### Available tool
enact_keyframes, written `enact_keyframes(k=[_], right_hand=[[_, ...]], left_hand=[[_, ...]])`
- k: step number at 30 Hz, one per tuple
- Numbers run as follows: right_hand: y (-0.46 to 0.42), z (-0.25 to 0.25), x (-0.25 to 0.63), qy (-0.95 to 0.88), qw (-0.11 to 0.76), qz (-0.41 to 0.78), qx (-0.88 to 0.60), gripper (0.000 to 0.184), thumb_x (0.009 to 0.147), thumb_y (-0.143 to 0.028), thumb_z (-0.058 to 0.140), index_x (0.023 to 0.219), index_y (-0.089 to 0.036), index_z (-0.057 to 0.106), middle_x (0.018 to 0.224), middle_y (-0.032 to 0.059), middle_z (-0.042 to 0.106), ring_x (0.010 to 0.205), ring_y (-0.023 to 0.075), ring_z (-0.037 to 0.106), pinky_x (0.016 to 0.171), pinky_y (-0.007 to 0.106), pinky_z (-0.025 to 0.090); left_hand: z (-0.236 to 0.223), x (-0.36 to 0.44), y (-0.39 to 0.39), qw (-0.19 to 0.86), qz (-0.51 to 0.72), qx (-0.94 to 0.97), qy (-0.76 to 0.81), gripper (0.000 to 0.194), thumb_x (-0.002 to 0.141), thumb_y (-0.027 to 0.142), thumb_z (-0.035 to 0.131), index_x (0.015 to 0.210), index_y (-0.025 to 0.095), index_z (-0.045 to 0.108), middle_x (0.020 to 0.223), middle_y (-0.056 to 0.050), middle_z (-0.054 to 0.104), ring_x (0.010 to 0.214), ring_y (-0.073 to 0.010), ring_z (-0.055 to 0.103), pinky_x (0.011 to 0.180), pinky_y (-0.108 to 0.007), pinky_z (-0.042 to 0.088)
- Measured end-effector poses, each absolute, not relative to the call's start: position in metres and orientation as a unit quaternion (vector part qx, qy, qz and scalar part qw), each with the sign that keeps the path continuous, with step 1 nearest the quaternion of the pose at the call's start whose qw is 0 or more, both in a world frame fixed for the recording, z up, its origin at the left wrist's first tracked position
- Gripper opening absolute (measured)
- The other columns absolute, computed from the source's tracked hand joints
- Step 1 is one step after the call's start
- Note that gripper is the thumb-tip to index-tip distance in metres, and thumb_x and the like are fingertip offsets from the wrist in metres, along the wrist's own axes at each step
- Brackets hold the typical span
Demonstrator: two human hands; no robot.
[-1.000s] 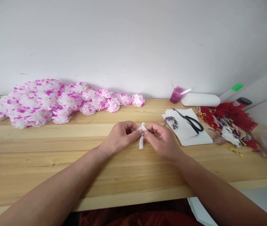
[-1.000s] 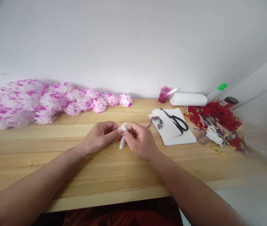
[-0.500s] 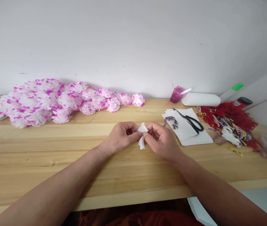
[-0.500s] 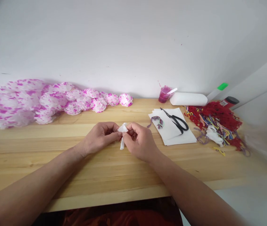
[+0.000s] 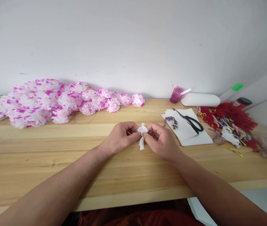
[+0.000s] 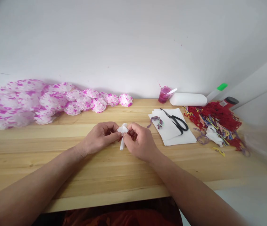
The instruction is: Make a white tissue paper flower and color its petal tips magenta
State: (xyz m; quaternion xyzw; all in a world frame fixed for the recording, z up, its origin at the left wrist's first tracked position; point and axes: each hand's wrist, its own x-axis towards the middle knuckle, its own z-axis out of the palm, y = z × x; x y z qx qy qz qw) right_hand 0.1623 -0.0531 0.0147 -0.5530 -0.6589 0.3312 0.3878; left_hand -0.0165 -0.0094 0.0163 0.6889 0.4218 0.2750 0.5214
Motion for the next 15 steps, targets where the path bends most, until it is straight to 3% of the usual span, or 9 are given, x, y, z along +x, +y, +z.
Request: enact_keyframes(k=[15], right_hand=[[-0.0506, 0.0068, 0.1613, -0.655, 0.395, 0.341, -0.547, 0.006, 0.085, -0.022, 0.057, 0.079, -0.02, 0.056, 0.066, -0.004, 0.054, 0.057, 0.0099, 0.048, 0.051, 0.021, 0.038]], left_hand=[[0.0099, -0.0142, -0.0112, 0.464, 0.307, 0.7, 0.447, 0.015, 0.08, 0.03, 0.062, 0.074, 0.017, 0.059, 0.068, 0.002, 0.061, 0.06, -0.0106, 0.052, 0.053, -0.021, 0.04]])
